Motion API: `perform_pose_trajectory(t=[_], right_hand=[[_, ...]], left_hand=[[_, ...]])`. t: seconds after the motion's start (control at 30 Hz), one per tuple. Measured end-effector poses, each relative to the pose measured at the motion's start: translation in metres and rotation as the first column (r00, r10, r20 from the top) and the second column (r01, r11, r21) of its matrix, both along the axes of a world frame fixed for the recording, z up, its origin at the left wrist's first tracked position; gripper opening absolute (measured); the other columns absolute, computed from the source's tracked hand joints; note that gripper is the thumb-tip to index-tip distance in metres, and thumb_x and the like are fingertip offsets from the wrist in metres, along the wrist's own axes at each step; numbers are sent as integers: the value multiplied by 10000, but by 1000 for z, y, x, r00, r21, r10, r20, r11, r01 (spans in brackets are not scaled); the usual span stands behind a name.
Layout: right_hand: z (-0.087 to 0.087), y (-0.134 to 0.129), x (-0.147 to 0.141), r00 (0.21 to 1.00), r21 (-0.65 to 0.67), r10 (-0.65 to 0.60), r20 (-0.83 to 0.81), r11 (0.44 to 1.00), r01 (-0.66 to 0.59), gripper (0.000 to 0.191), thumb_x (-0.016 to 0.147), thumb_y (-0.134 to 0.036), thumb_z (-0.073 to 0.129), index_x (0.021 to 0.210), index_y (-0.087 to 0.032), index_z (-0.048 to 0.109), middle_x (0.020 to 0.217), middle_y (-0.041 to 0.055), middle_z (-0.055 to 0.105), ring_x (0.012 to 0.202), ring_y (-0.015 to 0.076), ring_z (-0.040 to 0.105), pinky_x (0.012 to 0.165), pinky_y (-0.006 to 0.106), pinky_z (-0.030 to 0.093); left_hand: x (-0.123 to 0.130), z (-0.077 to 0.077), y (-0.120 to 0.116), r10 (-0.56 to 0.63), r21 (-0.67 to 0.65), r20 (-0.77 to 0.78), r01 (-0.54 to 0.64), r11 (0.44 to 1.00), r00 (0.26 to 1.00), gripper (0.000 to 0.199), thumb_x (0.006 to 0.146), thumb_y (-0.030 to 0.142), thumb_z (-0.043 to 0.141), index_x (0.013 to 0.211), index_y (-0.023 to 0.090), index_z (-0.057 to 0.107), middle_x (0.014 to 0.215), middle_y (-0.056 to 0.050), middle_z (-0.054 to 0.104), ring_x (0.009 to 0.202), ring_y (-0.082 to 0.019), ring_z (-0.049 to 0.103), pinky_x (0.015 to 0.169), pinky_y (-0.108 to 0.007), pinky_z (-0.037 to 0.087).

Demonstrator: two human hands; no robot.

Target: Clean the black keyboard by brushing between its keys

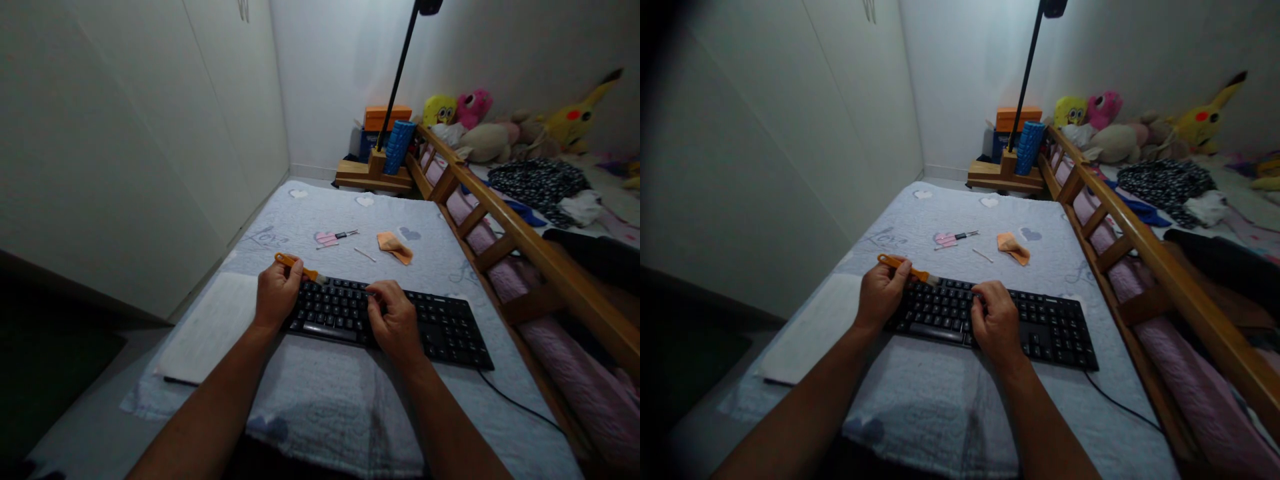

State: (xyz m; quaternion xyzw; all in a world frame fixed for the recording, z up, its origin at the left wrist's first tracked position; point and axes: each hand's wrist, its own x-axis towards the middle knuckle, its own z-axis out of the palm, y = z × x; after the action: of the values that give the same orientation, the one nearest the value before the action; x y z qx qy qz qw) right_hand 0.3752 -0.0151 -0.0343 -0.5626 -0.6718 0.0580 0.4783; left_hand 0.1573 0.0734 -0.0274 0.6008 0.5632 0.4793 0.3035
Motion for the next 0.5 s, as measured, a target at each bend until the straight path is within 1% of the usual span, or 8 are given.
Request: perform_pose_trajectory(t=[0.13,0.2,0.3,0.4,0.5], right_hand=[[0,0,1,1000,0,-1,12,1000,1,190,879,-78,526,950,-221,628,892,39,643,830,203,622,729,328,485],[-1,0,1,1000,0,0,14,1000,0,190,879,-77,525,953,-218,630,895,40,642,831,203,622,729,328,484],[-1,0,1,1000,-3,-2,10,1000,2,201,875,-70,519,952,-215,634,893,40,641,832,202,622,732,326,483],[-1,0,1,1000,-4,-3,6,1000,3,202,873,-70,521,951,-215,638,897,41,643,830,201,622,726,320,481],[-2,0,1,1000,1,0,8,1000,0,195,878,-74,524,952,-212,639,891,39,641,828,201,625,724,317,482]], left_hand=[[-10,3,2,111,101,-151,-96,990,982,302,917,449,555,945,198,721,830,-53,768,774,-235,726,738,-333,532],[-15,4,3,175,141,-240,-145,979,955,297,922,429,537,952,201,725,850,-61,768,791,-242,721,746,-337,520],[-23,4,4,268,194,-346,-210,958,899,301,930,404,513,960,197,730,827,-63,758,757,-238,707,737,-340,504],[-29,4,4,344,252,-389,-261,932,855,296,932,377,504,979,191,729,822,-62,752,737,-228,699,731,-338,498],[-32,4,4,405,295,-362,-309,904,839,285,919,368,517,972,182,726,789,-57,741,714,-224,696,720,-340,503]])
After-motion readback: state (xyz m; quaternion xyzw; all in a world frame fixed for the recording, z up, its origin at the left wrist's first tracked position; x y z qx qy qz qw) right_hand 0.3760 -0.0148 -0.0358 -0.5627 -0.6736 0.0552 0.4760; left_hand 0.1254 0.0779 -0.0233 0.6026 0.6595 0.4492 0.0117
